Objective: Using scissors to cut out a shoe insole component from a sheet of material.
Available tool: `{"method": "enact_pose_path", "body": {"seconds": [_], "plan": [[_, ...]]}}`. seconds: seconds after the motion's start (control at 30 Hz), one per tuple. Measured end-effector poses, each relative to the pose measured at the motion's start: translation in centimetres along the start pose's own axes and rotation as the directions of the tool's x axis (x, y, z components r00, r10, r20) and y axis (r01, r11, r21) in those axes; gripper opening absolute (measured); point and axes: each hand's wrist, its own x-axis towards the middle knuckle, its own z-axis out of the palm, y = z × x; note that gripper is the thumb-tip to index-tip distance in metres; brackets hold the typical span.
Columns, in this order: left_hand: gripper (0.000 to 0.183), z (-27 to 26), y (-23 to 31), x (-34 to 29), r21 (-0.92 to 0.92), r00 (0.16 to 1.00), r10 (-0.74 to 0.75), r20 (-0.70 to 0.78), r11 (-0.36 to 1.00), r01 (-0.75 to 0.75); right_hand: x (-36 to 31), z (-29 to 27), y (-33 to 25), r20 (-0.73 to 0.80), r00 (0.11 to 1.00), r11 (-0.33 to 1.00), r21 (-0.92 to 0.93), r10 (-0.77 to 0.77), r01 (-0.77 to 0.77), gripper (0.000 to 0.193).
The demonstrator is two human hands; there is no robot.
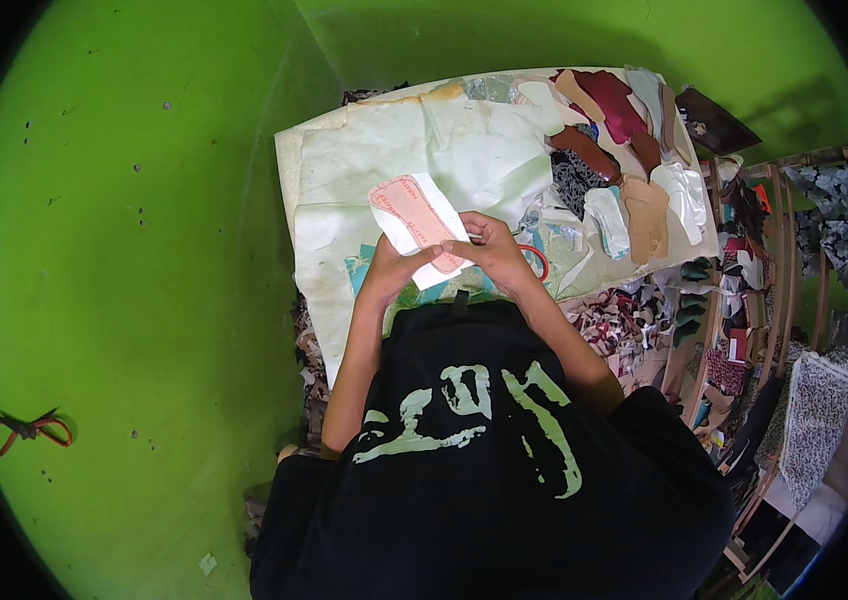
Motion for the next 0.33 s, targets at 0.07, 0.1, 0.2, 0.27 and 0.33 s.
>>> {"method": "enact_pose_path", "body": {"seconds": [0.07, 0.1, 0.2, 0.27, 0.33], "plan": [[0.051, 0.0, -0.4, 0.0, 0.022, 1.000, -0.002, 0.012, 1.000, 0.002, 0.1, -0.3, 0.3, -0.036, 0.998, 0.998, 0.037, 0.051, -0.050, 0.034], [0.052, -0.1, -0.8, 0.1, 0.062, 0.999, 0.020, -0.028, 0.998, -0.018, 0.2, -0.7, 0.5, -0.071, 0.993, 0.993, 0.074, 0.099, -0.093, 0.030], [0.050, -0.2, -1.1, 0.1, 0.085, 0.992, 0.071, -0.101, 0.994, -0.062, 0.6, -3.9, 3.1, -0.241, 0.946, 0.965, -0.093, 0.218, -0.247, 0.030], [0.048, 0.0, -1.1, 0.2, 0.066, 0.986, 0.095, -0.135, 0.994, -0.087, 0.0, -7.3, 7.4, -0.281, 0.960, 0.757, -0.629, -0.012, -0.175, 0.039], [0.048, 0.0, -0.4, 0.2, 0.063, 0.979, 0.123, -0.163, 0.991, -0.114, -1.3, -10.3, 12.1, -0.221, 0.973, 0.143, -0.963, 0.064, -0.228, 0.055]]}}
